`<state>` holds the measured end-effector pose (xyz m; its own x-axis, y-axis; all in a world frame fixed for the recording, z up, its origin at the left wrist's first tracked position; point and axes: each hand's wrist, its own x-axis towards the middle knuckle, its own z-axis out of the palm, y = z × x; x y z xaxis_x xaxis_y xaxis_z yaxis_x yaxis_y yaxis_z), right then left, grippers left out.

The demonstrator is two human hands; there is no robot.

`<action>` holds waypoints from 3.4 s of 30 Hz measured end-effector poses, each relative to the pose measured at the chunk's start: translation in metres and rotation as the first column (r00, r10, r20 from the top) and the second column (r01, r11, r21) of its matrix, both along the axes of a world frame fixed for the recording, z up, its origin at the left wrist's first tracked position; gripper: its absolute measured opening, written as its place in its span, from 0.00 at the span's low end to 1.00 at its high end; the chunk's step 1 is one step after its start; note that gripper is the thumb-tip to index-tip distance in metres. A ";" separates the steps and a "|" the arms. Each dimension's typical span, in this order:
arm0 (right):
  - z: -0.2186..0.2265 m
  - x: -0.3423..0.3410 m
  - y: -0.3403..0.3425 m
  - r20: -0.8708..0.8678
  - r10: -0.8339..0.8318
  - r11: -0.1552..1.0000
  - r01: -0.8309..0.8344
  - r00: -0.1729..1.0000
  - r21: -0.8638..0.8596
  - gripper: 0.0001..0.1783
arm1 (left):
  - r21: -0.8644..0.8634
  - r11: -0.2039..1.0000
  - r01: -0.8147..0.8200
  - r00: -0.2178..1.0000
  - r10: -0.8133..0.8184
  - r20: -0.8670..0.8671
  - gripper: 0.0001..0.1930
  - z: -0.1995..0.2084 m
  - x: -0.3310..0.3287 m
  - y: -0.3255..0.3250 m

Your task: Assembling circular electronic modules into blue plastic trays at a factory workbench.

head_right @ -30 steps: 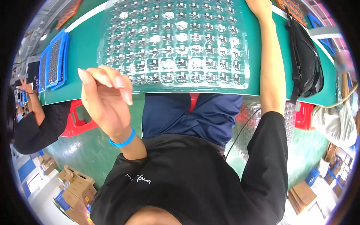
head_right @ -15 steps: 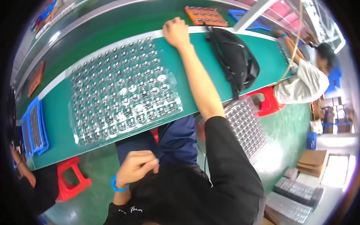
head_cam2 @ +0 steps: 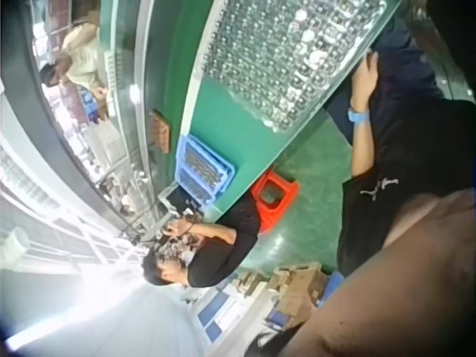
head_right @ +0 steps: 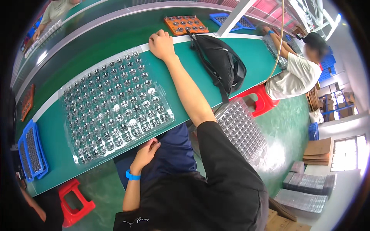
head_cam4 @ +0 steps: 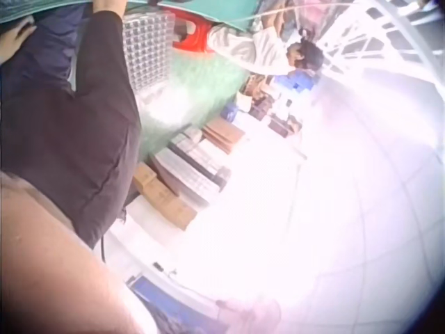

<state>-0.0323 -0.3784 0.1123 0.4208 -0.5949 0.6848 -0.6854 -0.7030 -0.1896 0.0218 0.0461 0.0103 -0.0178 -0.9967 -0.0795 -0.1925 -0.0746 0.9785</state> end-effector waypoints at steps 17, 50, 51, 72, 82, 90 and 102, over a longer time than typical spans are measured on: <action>-0.001 -0.012 0.045 0.095 -0.029 0.999 0.027 0.995 0.019 0.13 | -0.047 0.999 0.027 0.956 -0.013 0.294 0.26 -0.007 0.010 0.004; 0.072 -0.136 -0.166 0.213 -0.740 0.617 0.517 0.638 0.593 0.40 | 0.206 0.845 -0.494 0.859 0.438 0.265 0.24 -0.209 0.195 0.122; 0.065 -0.140 -0.186 0.223 -0.787 0.576 0.555 0.575 0.600 0.41 | 0.201 0.846 -0.494 0.859 0.439 0.265 0.24 -0.210 0.204 0.106; 0.048 -0.159 -0.262 0.302 -0.927 0.373 0.490 0.221 0.788 0.39 | 0.335 0.845 -0.416 0.908 0.407 0.103 0.26 -0.252 0.216 0.009; 0.023 -0.201 -0.284 0.723 -0.684 0.650 -0.366 0.100 0.666 0.20 | 0.349 0.833 -0.430 0.890 0.456 0.008 0.26 -0.263 0.196 0.008; 0.025 -0.174 -0.254 0.788 -0.604 0.667 -0.467 0.117 0.580 0.16 | 0.341 0.786 -0.517 0.837 0.547 0.007 0.27 -0.254 0.211 0.029; 0.068 -0.122 -0.154 0.819 -0.543 0.584 -0.618 0.185 0.527 0.08 | 0.353 0.733 -0.581 0.766 0.640 -0.069 0.28 -0.211 0.182 0.054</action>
